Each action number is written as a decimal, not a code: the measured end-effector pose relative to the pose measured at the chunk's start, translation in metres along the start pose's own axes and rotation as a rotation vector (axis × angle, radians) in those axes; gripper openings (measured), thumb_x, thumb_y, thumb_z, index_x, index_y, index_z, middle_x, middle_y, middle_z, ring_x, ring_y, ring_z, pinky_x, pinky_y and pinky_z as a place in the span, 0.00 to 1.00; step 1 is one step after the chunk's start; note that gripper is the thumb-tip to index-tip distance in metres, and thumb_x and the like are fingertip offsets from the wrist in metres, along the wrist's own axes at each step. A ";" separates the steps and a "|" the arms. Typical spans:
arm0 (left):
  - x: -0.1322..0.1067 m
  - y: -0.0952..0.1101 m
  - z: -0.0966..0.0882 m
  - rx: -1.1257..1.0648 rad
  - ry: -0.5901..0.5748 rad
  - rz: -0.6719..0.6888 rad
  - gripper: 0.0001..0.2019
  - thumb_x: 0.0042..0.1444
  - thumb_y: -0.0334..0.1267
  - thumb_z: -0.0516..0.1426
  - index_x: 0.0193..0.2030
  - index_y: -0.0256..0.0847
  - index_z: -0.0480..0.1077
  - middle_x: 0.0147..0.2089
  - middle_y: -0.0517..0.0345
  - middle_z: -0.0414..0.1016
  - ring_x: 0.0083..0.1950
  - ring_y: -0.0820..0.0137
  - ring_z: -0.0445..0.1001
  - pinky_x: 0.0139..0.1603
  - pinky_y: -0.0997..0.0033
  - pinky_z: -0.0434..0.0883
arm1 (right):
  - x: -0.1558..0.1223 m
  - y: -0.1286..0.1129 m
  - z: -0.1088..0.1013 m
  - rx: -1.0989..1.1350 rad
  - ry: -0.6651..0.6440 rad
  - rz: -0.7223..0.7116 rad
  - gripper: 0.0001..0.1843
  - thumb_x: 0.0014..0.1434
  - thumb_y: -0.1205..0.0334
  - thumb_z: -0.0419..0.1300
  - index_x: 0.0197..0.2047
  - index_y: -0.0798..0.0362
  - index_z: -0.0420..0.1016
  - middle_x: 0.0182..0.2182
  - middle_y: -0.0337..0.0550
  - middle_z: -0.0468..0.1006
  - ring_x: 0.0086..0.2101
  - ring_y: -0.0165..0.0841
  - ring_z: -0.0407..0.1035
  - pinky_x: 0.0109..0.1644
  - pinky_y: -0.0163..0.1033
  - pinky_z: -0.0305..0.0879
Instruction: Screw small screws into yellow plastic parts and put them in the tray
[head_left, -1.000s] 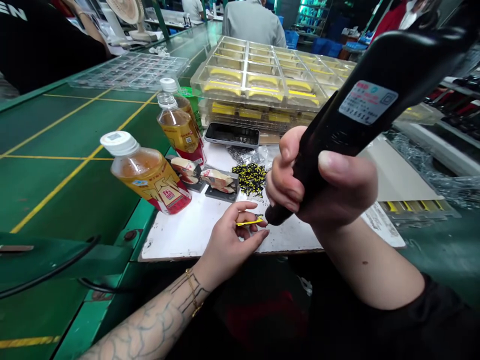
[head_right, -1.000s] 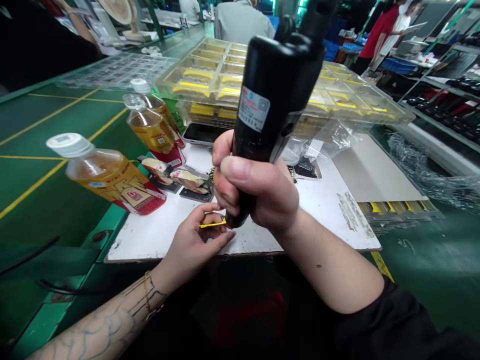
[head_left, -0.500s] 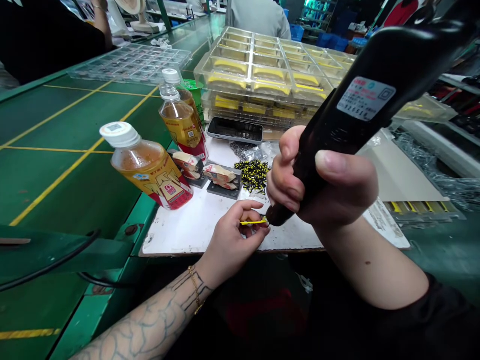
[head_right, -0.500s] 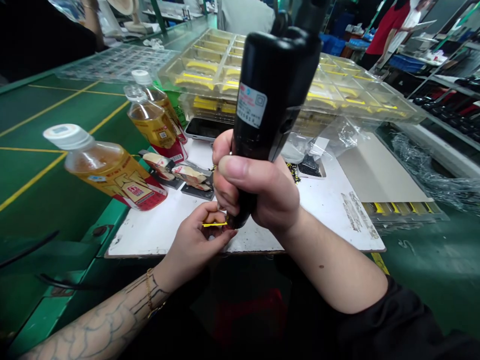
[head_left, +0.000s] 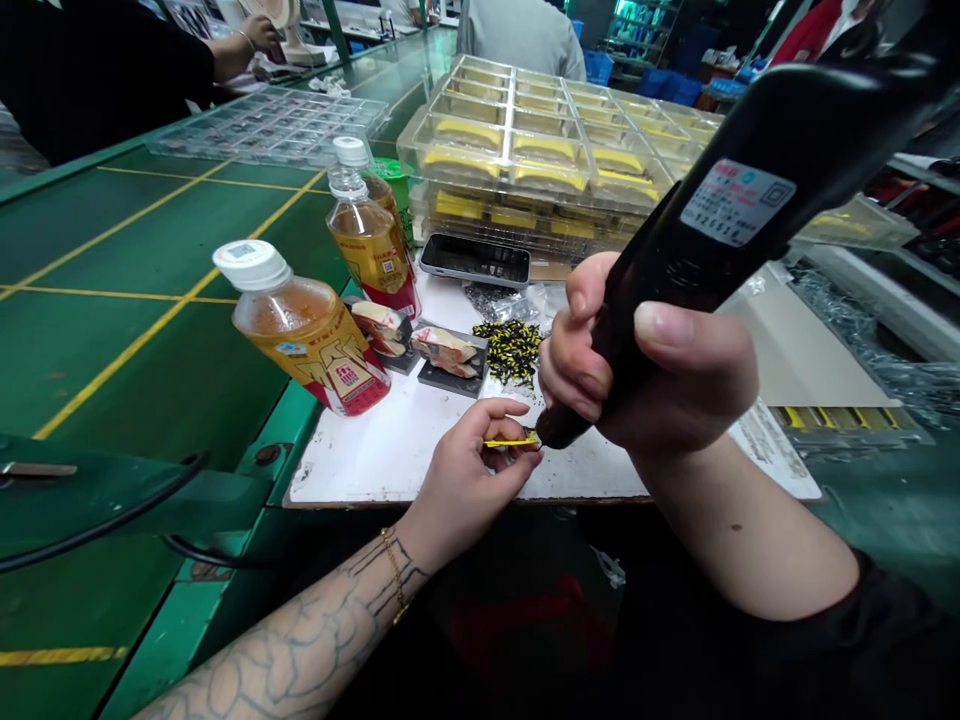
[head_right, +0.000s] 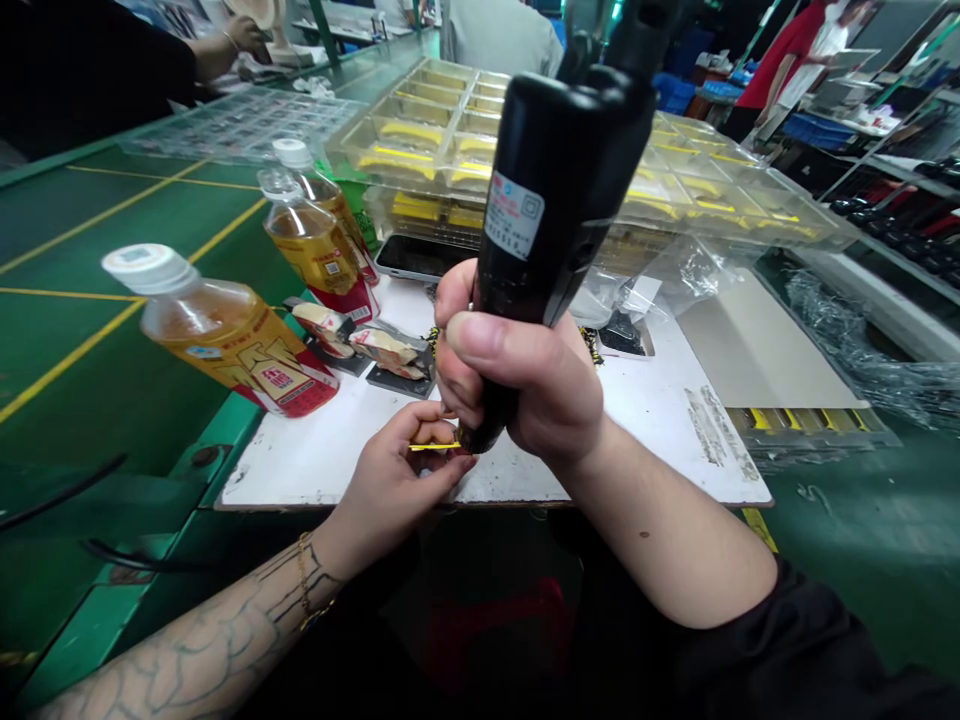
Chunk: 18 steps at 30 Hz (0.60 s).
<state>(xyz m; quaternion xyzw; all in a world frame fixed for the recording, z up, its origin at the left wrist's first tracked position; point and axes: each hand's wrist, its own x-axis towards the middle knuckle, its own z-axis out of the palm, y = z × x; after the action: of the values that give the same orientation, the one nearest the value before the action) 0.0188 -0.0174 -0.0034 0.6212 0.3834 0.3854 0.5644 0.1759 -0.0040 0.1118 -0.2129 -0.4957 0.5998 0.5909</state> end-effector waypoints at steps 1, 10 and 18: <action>0.000 0.000 0.000 -0.004 -0.003 0.001 0.18 0.58 0.34 0.65 0.53 0.40 0.68 0.36 0.62 0.72 0.37 0.72 0.74 0.39 0.73 0.72 | 0.000 0.001 0.000 -0.005 0.003 0.003 0.15 0.54 0.53 0.63 0.35 0.54 0.63 0.17 0.33 0.62 0.17 0.23 0.54 0.20 0.29 0.54; 0.000 0.001 0.001 -0.009 -0.003 -0.029 0.18 0.58 0.34 0.65 0.54 0.40 0.68 0.37 0.62 0.73 0.37 0.73 0.75 0.39 0.74 0.72 | -0.002 0.000 0.004 -0.008 0.025 0.015 0.17 0.56 0.50 0.63 0.35 0.53 0.62 0.17 0.32 0.60 0.17 0.23 0.53 0.21 0.30 0.52; 0.000 0.002 0.000 -0.053 0.008 -0.057 0.19 0.57 0.35 0.66 0.53 0.40 0.68 0.37 0.60 0.73 0.37 0.73 0.74 0.35 0.75 0.71 | -0.003 0.004 0.005 -0.021 0.054 -0.012 0.15 0.55 0.52 0.63 0.36 0.52 0.63 0.17 0.33 0.62 0.18 0.24 0.54 0.21 0.31 0.53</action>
<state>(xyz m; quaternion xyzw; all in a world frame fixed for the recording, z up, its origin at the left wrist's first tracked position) 0.0193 -0.0177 -0.0015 0.5933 0.3929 0.3817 0.5898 0.1707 -0.0074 0.1097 -0.2322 -0.4869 0.5851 0.6055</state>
